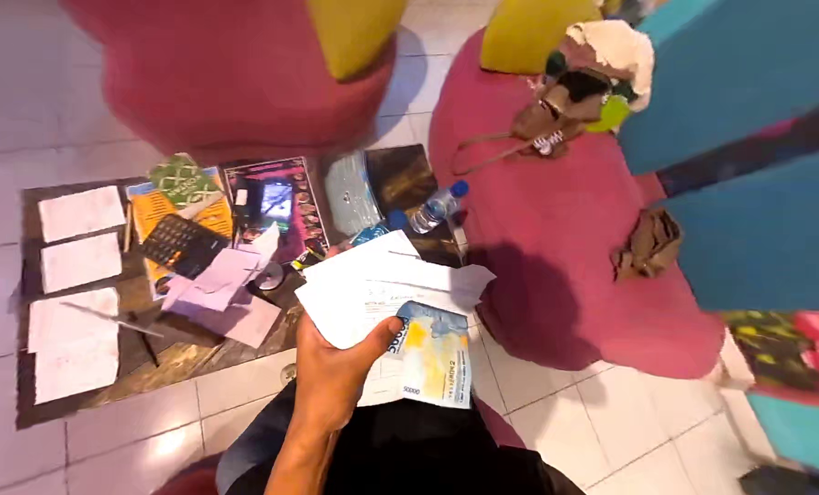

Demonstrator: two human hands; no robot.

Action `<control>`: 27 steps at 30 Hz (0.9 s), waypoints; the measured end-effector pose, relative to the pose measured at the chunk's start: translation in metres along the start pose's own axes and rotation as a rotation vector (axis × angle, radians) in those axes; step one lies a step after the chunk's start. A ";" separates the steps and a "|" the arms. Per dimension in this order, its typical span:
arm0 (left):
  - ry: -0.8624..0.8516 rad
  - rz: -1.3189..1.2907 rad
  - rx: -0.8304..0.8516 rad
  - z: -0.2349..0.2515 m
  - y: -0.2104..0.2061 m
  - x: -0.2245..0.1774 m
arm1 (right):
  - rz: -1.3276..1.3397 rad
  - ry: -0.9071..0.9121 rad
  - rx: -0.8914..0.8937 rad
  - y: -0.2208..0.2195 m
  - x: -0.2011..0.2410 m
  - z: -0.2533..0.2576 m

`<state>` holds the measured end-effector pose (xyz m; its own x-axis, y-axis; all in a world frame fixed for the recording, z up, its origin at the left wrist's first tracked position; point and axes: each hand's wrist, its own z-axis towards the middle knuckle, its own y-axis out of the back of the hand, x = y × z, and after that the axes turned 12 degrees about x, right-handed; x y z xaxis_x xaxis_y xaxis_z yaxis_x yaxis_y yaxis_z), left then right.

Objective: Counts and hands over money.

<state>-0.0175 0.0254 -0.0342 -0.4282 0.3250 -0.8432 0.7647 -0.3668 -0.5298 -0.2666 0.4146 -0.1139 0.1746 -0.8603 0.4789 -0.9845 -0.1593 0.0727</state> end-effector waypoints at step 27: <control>-0.295 -0.522 0.041 -0.306 0.043 0.164 | -0.467 0.687 -0.198 -0.089 -0.236 0.047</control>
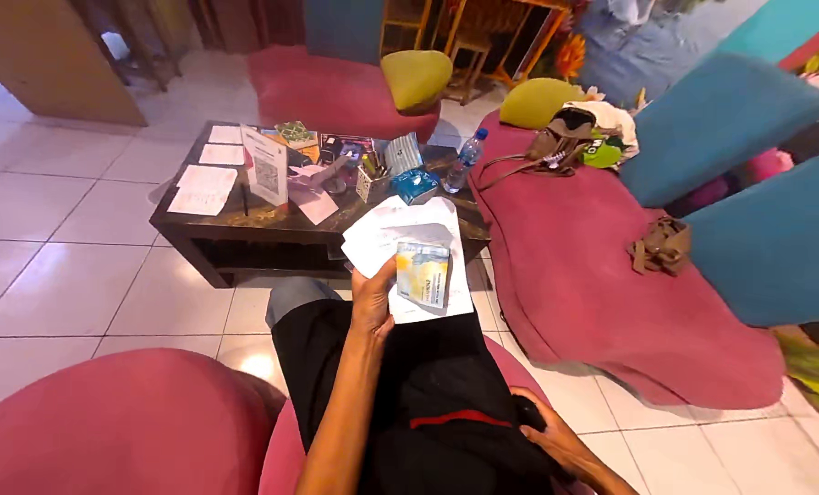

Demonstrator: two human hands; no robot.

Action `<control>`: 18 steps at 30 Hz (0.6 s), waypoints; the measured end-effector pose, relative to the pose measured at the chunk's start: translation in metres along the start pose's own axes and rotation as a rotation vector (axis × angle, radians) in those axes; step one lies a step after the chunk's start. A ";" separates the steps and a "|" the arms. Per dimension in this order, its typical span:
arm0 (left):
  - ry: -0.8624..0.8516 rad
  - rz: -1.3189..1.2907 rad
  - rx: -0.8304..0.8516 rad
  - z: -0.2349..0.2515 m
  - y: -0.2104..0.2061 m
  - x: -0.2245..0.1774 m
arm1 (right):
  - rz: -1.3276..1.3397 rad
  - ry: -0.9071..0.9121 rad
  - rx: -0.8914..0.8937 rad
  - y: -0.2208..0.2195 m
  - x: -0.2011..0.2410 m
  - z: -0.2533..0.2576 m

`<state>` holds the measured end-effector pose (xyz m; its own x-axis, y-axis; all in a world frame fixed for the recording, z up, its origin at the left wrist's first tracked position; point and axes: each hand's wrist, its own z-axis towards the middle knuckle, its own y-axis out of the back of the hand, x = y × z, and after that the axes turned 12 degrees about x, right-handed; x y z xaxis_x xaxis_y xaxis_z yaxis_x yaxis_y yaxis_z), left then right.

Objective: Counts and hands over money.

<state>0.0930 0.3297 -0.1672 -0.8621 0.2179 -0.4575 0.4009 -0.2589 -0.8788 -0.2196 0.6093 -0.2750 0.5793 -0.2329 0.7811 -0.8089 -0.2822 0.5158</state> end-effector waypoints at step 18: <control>-0.035 0.014 0.039 -0.050 -0.009 -0.002 | -0.056 -0.142 0.106 -0.007 0.009 -0.014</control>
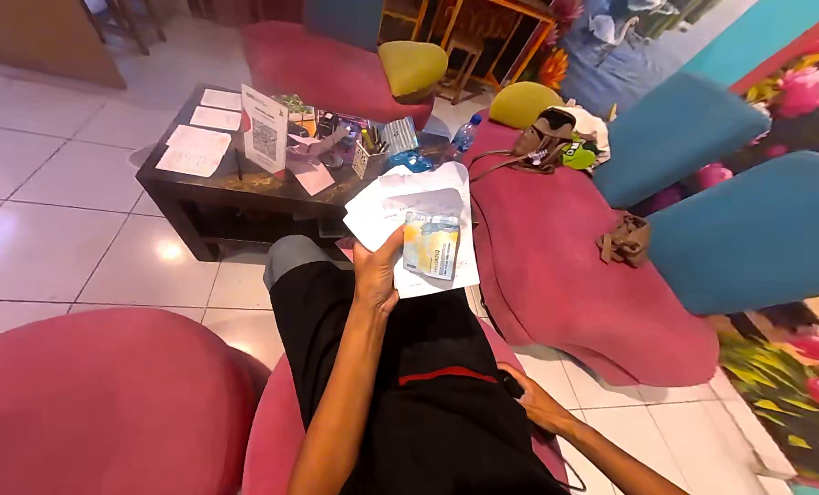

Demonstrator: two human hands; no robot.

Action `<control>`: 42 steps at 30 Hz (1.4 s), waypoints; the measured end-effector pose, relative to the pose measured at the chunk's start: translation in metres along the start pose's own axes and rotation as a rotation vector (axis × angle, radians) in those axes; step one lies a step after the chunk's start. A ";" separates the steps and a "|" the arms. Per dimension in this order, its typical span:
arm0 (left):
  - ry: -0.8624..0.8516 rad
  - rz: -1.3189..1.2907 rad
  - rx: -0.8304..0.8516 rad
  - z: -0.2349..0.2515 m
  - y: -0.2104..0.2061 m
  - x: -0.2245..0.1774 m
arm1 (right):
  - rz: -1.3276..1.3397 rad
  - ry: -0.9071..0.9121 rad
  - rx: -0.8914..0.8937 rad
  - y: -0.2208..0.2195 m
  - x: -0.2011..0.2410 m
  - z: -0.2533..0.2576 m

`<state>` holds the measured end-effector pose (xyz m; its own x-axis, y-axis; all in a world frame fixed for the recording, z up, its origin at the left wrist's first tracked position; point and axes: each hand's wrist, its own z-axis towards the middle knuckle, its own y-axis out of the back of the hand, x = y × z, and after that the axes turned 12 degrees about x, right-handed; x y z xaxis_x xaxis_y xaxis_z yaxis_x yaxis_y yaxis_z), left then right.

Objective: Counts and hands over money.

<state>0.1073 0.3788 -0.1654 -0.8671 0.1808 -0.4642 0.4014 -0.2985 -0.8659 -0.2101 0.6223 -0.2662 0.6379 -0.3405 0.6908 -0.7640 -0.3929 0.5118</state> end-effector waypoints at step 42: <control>0.199 0.006 0.051 -0.019 -0.011 0.048 | -0.107 0.257 -0.404 -0.022 0.063 0.005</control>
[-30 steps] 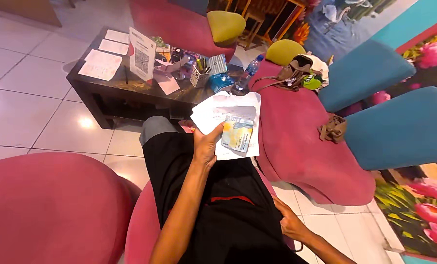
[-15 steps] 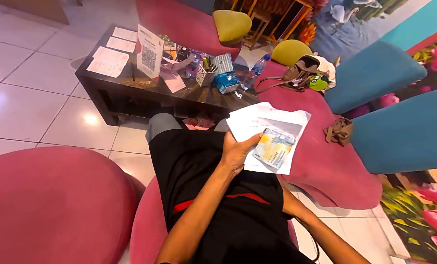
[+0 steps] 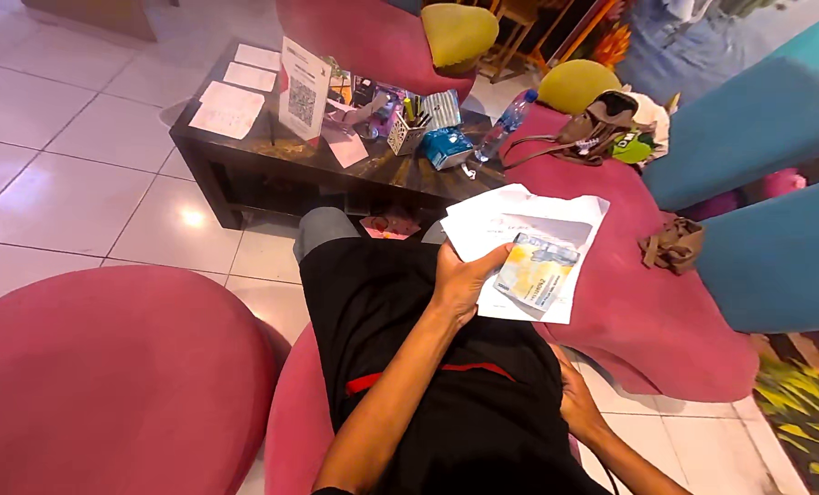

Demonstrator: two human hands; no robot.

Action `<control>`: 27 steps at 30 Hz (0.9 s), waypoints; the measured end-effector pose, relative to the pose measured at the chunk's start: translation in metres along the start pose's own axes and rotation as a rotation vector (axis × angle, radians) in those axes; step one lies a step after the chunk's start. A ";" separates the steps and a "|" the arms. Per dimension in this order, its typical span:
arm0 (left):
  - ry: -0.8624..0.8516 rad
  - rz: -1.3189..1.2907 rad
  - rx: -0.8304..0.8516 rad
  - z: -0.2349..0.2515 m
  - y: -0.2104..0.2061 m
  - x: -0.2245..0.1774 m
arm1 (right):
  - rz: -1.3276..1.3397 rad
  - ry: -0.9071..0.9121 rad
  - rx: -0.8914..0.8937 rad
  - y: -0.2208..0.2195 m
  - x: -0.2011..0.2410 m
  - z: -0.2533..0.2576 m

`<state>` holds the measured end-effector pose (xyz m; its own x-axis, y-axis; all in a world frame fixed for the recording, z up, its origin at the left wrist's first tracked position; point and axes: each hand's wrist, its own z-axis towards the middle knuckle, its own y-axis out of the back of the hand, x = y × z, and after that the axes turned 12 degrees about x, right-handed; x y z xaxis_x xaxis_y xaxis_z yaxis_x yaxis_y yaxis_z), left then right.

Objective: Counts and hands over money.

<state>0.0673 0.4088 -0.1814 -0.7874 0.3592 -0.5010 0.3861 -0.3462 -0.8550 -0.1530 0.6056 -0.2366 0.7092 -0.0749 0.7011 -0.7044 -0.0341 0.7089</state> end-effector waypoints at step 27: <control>-0.142 0.182 -0.092 0.001 0.027 -0.019 | 0.240 -0.247 0.368 0.059 0.019 0.067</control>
<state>0.0920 0.3913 -0.1951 -0.7579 0.1706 -0.6297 0.5648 -0.3115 -0.7642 -0.1832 0.5353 -0.1866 0.5290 -0.3555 0.7706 -0.8420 -0.3331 0.4244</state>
